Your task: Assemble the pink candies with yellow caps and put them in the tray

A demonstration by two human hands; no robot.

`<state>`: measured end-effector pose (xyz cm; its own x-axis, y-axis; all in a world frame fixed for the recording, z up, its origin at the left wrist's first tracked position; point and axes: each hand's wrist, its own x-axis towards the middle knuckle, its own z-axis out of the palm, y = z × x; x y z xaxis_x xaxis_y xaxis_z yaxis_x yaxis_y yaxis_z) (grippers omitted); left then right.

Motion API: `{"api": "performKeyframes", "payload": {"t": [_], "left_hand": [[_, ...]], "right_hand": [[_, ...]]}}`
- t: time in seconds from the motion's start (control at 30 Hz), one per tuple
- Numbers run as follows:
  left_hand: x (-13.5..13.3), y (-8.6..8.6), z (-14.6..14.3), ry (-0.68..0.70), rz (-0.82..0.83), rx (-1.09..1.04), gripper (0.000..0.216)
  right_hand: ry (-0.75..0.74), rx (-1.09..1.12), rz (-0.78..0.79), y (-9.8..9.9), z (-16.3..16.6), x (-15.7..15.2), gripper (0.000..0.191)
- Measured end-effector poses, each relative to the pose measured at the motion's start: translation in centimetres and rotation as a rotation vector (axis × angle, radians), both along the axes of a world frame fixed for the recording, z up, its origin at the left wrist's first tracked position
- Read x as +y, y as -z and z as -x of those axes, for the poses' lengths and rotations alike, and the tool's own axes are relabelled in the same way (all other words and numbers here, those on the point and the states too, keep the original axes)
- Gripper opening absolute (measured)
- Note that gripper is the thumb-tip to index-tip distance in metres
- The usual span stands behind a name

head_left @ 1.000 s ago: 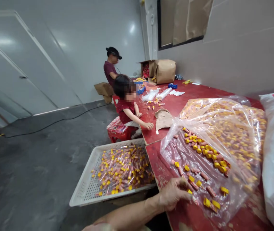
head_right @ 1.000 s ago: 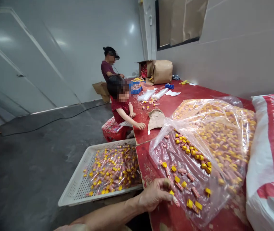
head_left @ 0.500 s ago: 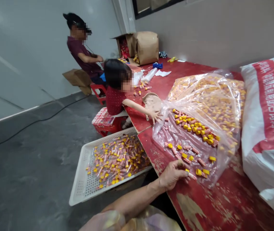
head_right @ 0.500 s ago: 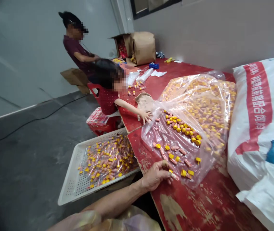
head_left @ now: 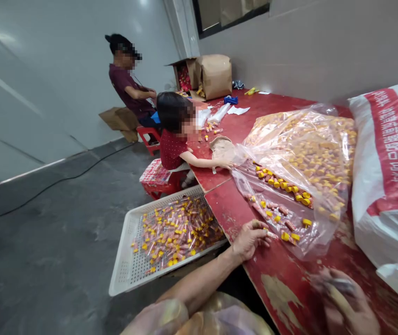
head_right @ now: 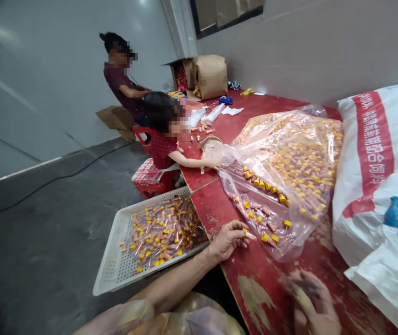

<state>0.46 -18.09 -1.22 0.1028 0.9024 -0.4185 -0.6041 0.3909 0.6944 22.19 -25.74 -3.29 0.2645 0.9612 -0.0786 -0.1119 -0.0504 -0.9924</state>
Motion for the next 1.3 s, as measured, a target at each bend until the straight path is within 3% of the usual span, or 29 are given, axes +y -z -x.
{"api": "performKeyframes", "payload": {"t": [0.1,0.17,0.33,0.5,0.63,0.73,0.93,1.17,1.23,1.3], "left_hand": [[-0.6,-0.7,0.7,-0.017,-0.017,-0.003,0.039],[-1.2,-1.4,1.0,-0.021,-0.037,-0.01,0.042],[-2.2,-2.3,0.6,-0.003,-0.108,0.006,0.044],[-3.2,-1.2,-1.0,0.013,-0.138,0.084,0.031],[-3.7,-0.2,-1.6,-0.043,-0.201,0.253,0.021],[-4.2,-0.3,-1.7,0.022,-0.234,0.368,0.026],[-5.0,-0.8,-1.8,0.046,-0.28,0.473,0.023],[-3.6,-1.3,-0.6,-0.066,-0.28,0.495,0.022],[-2.8,-1.8,0.7,-0.13,-0.249,0.369,0.021],[-2.1,-2.1,2.9,-0.24,-0.219,0.266,0.021]], "right_hand": [[0.061,0.212,0.112,-1.0,3.5,2.3,0.051],[0.048,0.242,0.089,-2.0,5.1,3.2,0.048],[-0.134,0.191,0.016,-3.0,6.2,3.1,0.038],[-0.179,-0.056,0.007,-3.2,5.9,1.9,0.033],[-0.182,-0.443,-0.072,-2.4,5.5,1.8,0.032],[-0.195,-0.616,-0.109,-1.1,5.6,1.6,0.034],[-0.125,-0.457,-0.028,1.0,7.1,0.7,0.043],[-0.003,-0.619,-0.145,1.0,10.1,2.3,0.049],[-0.111,-0.665,-0.244,0.3,11.2,3.7,0.045],[-0.324,-0.735,-0.385,-0.8,12.4,5.3,0.045]]}}
